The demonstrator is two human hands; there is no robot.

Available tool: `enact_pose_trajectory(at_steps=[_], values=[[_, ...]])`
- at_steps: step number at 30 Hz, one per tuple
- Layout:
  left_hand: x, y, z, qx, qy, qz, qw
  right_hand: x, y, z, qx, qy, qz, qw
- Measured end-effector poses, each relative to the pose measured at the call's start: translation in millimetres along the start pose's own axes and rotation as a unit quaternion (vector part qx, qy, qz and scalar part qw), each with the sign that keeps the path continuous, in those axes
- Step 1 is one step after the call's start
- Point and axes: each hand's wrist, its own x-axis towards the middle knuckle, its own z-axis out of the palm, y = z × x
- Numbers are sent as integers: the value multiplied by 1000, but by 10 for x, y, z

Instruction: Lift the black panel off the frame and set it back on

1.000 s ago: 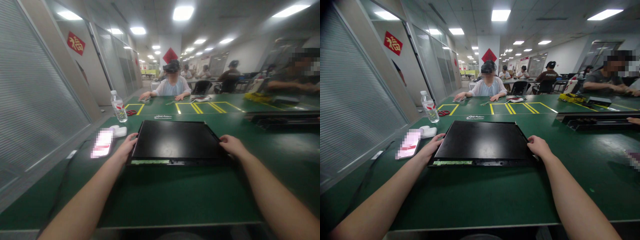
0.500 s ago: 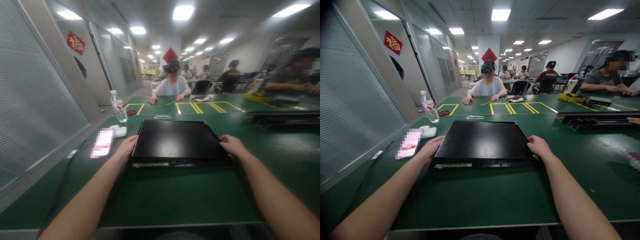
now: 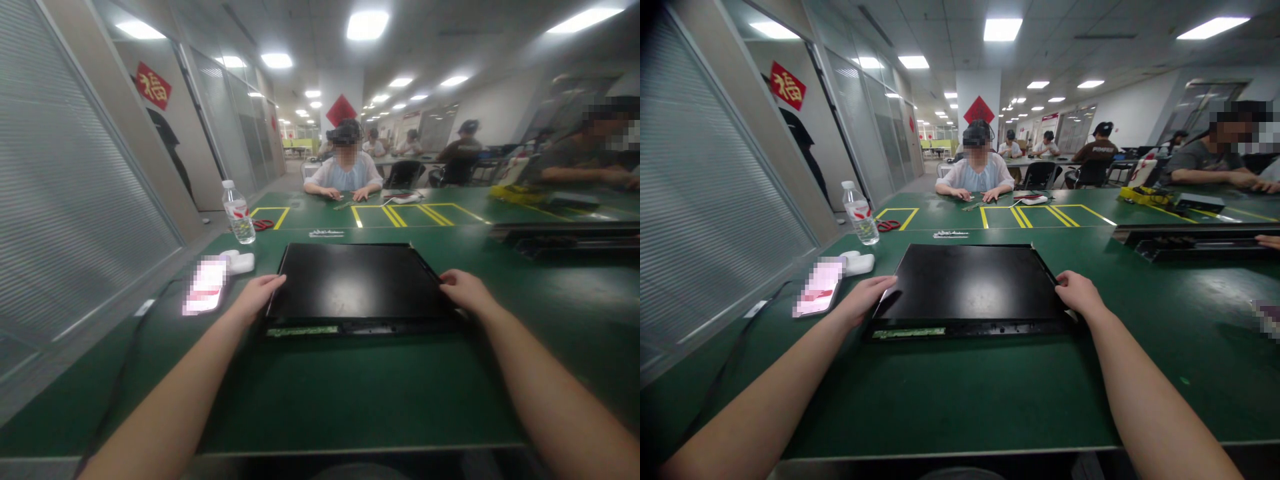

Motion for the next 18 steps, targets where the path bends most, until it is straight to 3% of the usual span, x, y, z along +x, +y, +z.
enact_pose_trajectory(at_steps=[4,7,18], values=[[-18,-42,-19,6,-62,10,998,-8,-6,-3,6,-4,6,1000],[-9,-66,-34,28,-61,34,997,-2,6,4,4,2,-2,1000],[-39,-13,-7,11,-54,8,998,36,37,29,8,9,-2,1000]])
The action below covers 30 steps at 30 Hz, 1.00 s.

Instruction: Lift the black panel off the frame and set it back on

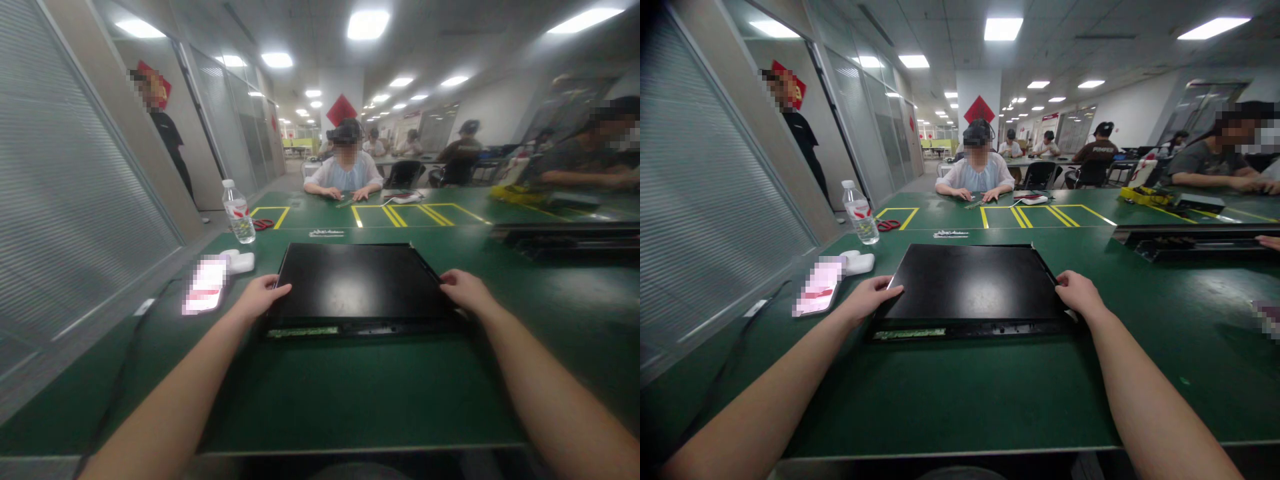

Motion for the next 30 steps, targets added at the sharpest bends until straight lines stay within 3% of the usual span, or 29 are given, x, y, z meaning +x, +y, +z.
enact_pose_trajectory(at_steps=[6,14,17,21,26,28,30], values=[[38,-29,-24,-3,50,70,996,35,55,56,28,13,1,1000],[78,-43,-48,7,26,188,982,34,10,20,107,48,14,993],[75,-42,-50,-6,22,229,973,11,-35,1,191,38,64,979],[54,-26,-48,-25,20,251,967,-23,-105,1,380,-2,112,918],[31,14,-57,-78,41,238,967,-109,-210,-135,500,35,107,859],[14,46,-58,-115,53,215,968,-193,-266,-251,571,-18,97,815],[-8,84,-54,-160,62,183,968,-291,-320,-369,649,-81,77,752]])
